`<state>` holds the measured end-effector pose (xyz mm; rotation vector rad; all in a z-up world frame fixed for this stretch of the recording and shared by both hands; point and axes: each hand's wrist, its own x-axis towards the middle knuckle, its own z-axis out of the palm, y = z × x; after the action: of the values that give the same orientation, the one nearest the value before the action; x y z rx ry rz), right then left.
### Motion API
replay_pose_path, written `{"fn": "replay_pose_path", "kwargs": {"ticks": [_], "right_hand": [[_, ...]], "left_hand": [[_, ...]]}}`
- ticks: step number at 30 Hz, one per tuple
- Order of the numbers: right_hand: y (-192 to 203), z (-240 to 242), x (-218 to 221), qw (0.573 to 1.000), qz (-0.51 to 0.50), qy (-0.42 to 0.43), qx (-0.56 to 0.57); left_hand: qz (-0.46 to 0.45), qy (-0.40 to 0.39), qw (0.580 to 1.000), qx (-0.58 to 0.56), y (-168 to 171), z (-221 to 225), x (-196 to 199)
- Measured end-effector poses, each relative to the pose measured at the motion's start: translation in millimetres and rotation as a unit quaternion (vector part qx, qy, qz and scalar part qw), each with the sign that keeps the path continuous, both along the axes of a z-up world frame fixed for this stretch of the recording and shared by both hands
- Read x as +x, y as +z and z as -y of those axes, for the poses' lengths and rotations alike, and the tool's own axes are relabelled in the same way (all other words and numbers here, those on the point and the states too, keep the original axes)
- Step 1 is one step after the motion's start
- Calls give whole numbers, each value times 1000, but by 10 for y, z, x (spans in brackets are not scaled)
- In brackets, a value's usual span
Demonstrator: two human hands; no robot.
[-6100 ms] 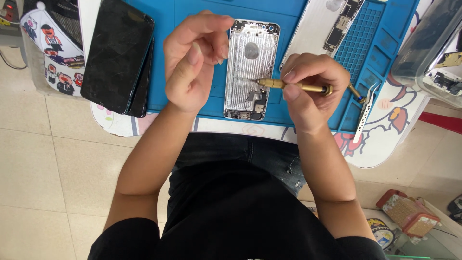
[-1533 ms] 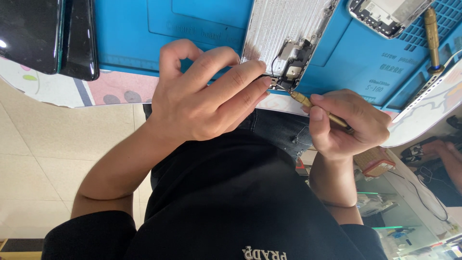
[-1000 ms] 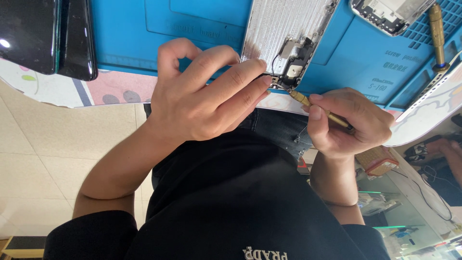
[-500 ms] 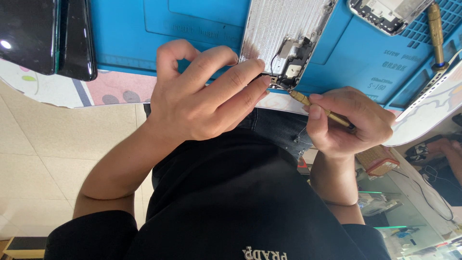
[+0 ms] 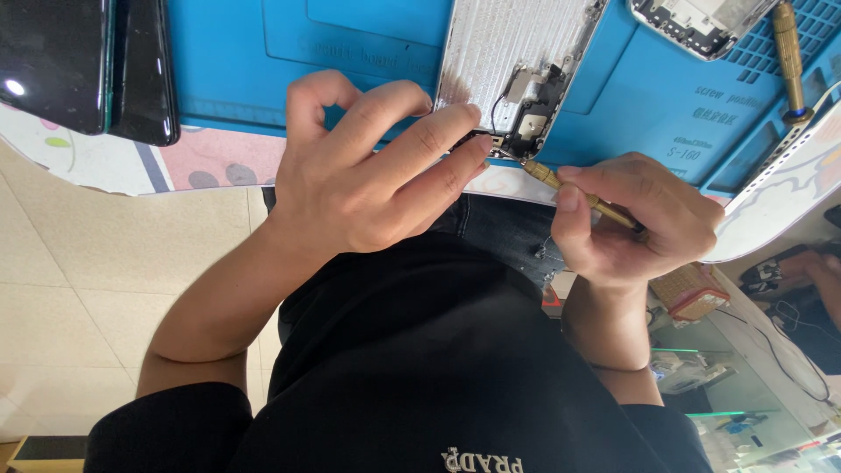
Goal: Repairing or disassembling internal components of a mobile phone on a repair bench.
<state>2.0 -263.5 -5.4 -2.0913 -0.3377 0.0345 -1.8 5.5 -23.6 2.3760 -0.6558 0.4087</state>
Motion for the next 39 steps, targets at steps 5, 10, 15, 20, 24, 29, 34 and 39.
{"fn": "replay_pose_path", "kwargs": {"ticks": [5,10,15,20,24,29,34,39], "right_hand": [[18,2,25,1000,-15,3,-11],[99,-58,56,1000,-21,-4,-21],[497,-189,90,990,-49,22,-134],[957,-466,394,965,-40,123,-229],[1145,-679,602,911,12,244,-332],[1210,-707,594,850,18,307,-427],[1254,-696,636,831,17,325,-450],[1283,-719,626,812,17,333,-479]], "left_hand": [[-9,-3,1000,-7,-1,-11,-19],[-9,-3,1000,2,7,-10,-31],[-11,-3,1000,-6,-11,1,-51],[-5,-7,1000,-2,20,-8,-38],[19,-4,1000,-2,25,16,-11],[13,5,1000,-6,77,17,-39],[4,1,1000,-9,47,19,-75],[-3,12,1000,-15,83,27,-68]]}}
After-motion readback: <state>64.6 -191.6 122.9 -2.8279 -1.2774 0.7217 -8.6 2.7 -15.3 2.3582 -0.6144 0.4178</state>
